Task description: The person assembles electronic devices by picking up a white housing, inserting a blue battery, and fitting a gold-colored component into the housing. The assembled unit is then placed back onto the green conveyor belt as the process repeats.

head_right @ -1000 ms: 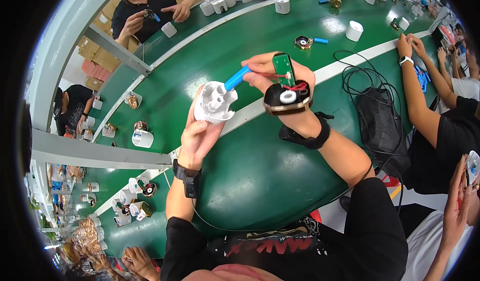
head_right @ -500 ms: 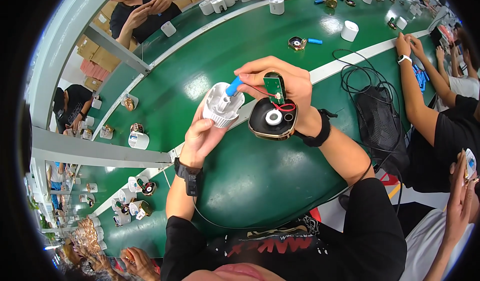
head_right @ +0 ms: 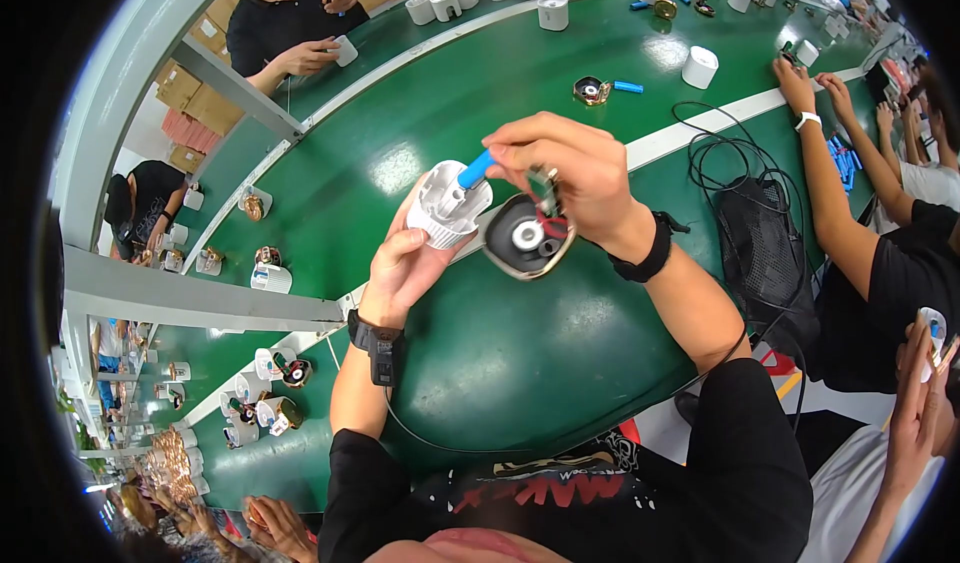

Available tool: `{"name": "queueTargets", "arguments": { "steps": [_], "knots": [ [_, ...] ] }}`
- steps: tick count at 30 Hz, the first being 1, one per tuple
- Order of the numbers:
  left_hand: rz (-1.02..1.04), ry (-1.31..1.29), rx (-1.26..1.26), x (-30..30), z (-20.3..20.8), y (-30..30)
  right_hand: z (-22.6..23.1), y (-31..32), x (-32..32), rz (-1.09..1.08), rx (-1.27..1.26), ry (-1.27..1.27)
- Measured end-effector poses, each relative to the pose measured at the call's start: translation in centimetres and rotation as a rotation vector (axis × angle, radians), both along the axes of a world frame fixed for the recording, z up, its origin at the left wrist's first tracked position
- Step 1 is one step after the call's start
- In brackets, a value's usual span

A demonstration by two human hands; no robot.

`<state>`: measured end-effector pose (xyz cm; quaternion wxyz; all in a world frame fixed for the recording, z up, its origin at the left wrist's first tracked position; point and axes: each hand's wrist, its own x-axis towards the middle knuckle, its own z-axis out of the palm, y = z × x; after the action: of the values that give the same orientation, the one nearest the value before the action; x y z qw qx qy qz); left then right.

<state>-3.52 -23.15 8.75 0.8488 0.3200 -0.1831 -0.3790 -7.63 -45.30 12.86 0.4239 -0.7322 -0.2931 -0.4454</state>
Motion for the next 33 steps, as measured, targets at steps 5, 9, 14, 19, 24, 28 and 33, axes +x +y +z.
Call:
{"name": "queueTargets", "arguments": {
  "steps": [5, 9, 14, 19, 24, 28, 33],
  "knots": [
    [0.016, -0.032, 0.024, 0.2, -0.6, 0.3, 0.0, 0.3, 0.2, 0.034, -0.173, -0.013],
    [0.013, -0.042, 0.049, 0.4, -0.6, 0.5, -0.3, 1.0, 0.5, 0.068, -0.138, 0.066],
    [0.043, -0.094, 0.03, 0.7, -1.2, 0.7, -1.2, 1.1, 0.6, 0.139, -0.051, 0.189],
    [-0.023, -0.056, -0.011, 0.8, -1.2, 0.7, -2.3, 2.0, 0.6, 0.486, 0.498, 0.559],
    [-0.08, -0.023, 0.019, 1.4, -2.2, 1.1, -1.7, 1.9, 0.4, 0.44, 0.441, 0.665],
    [-0.038, -0.038, 0.067, 1.4, -2.8, 1.3, -1.1, 1.4, 0.2, 0.143, 0.063, 0.484],
    [-0.035, -0.045, 0.076, 1.6, -3.0, 1.2, -2.1, 1.2, 0.8, 0.189, -0.026, 0.325]
  ]
}}
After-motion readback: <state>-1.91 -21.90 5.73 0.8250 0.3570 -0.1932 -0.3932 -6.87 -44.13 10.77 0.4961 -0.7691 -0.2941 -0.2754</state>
